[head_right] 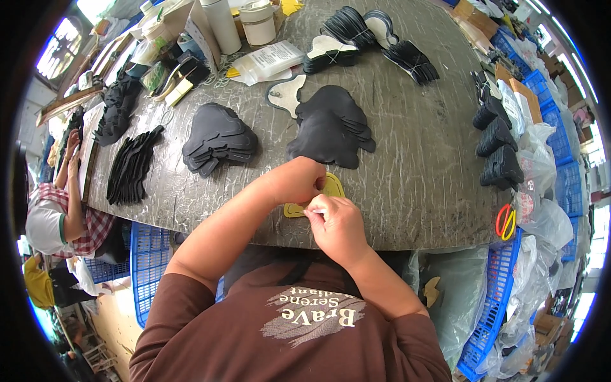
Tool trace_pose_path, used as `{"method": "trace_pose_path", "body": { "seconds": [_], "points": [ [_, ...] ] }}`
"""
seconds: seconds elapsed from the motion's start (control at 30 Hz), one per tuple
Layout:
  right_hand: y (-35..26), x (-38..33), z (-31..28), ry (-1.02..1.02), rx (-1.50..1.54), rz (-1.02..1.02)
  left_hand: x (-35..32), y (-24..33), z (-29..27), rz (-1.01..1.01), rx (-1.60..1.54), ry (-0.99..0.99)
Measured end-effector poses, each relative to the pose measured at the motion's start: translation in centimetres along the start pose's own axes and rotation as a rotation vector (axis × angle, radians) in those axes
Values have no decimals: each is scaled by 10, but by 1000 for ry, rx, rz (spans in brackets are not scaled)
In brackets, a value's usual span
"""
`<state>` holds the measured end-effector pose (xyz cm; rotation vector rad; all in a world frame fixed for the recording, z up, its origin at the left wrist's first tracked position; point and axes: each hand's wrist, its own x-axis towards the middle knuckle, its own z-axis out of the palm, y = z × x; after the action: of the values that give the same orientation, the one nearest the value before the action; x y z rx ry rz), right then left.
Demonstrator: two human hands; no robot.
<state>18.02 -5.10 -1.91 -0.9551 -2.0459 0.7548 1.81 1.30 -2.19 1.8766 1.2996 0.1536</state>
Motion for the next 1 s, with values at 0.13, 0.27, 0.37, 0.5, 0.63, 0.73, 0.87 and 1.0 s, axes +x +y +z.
{"method": "trace_pose_path", "body": {
  "seconds": [0.13,0.27,0.37,0.5,0.63,0.73,0.87,1.0],
  "points": [
    [4,-2,-8,13,54,109,-2,2,-4,-2,12,-9],
    [13,-5,-14,51,50,153,0,1,-2,-5,-4,-27],
    [18,-7,-17,54,58,164,-1,3,-3,-22,-11,-26],
    [17,-8,-21,59,26,167,-4,6,-5,-15,-19,-24],
    [13,-9,-20,95,36,166,-5,8,-6,-27,-74,-40],
    [15,-10,-19,104,-4,148,-5,8,-6,-12,-60,-34],
    [14,-9,-19,69,-55,114,-3,4,-4,15,-28,-17],
    [14,-11,-22,98,-13,130,-4,3,-2,20,-44,-3]
  ]
}}
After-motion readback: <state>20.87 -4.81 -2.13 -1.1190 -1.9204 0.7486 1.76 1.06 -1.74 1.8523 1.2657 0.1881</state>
